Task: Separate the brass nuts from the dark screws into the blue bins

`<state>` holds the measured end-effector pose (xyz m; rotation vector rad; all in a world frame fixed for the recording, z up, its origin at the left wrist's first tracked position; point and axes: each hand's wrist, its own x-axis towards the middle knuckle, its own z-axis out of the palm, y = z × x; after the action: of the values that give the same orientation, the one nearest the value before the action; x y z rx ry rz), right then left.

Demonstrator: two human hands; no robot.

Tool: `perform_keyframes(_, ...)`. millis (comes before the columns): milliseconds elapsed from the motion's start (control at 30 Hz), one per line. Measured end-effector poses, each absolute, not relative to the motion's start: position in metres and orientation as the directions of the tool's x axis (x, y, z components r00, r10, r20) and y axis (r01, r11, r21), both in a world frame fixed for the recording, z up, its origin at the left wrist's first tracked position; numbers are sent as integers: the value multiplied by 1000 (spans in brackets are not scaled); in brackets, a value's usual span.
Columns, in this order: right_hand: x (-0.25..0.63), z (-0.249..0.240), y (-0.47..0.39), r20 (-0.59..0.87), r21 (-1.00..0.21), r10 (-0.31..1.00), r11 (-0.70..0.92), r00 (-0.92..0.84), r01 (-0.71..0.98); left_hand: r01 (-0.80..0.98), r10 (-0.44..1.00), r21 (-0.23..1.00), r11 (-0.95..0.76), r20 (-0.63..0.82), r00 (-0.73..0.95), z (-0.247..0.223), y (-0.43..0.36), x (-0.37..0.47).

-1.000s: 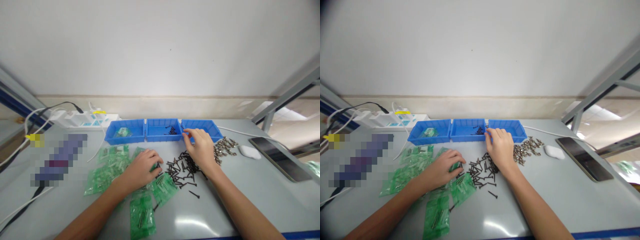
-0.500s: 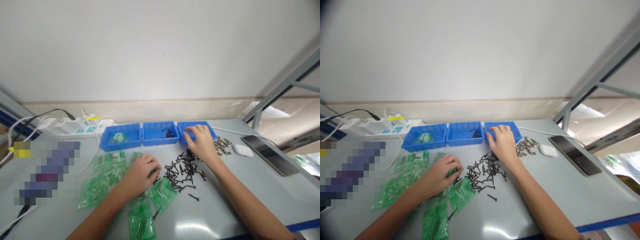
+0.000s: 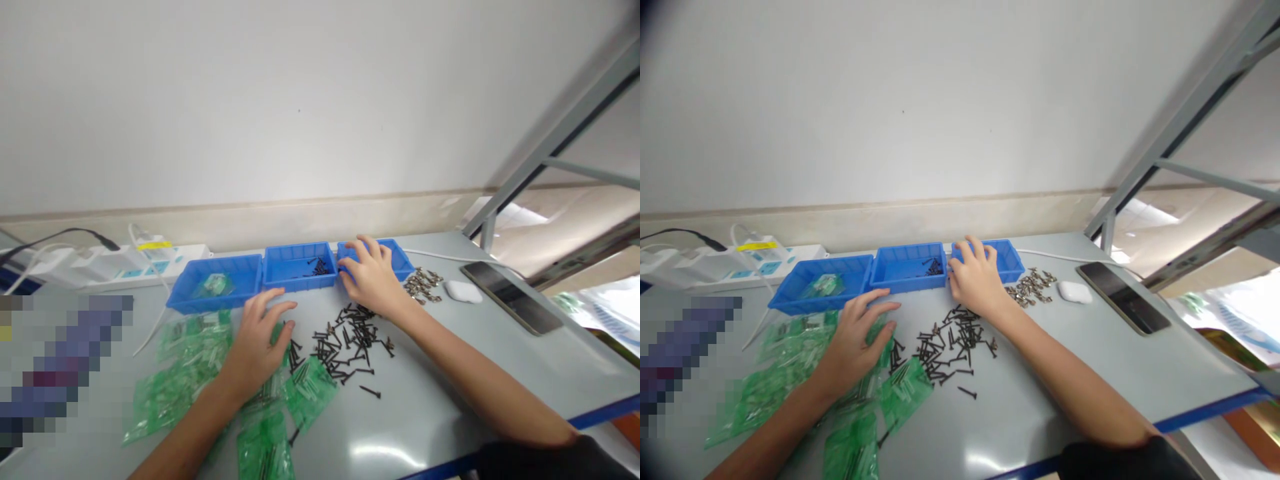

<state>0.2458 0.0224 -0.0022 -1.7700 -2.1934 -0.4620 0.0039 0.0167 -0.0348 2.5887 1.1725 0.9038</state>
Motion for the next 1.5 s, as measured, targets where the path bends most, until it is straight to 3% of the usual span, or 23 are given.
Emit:
perform_keyframes(167, 239, -10, 32, 230, 247, 923, 250, -308, 936, 634, 746, 396, -664, 411, 524, -38, 17, 4)
perform_keyframes(300, 239, -15, 36, 200, 279, 919, 278, -339, 919, 636, 754, 405, -657, 377, 538, -37, 16, 4)
perform_keyframes(600, 265, -23, 26, 191, 333, 739, 571, -646, 751, 625, 766, 448, -640, 300, 569, -37, 14, 5)
perform_keyframes(800, 259, -26, 24, 262, 371, 769, 478, -584, 796, 617, 766, 459, -639, 297, 571, -37, 15, 5)
perform_keyframes(933, 250, -25, 25, 226, 365, 802, 457, -553, 811, 615, 761, 456, -643, 295, 578, -36, 14, 4)
perform_keyframes(1233, 261, -22, 17, 100, 306, 735, 619, -671, 723, 618, 753, 449, -645, 239, 613, -33, 12, 5)
perform_keyframes(1400, 270, -24, 12, 171, 299, 704, 629, -689, 717, 610, 748, 454, -649, 236, 620, -33, 11, 5)
perform_keyframes(1500, 268, -23, 10, 279, 328, 755, 506, -594, 798, 611, 749, 459, -645, 222, 624, -34, 11, 5)
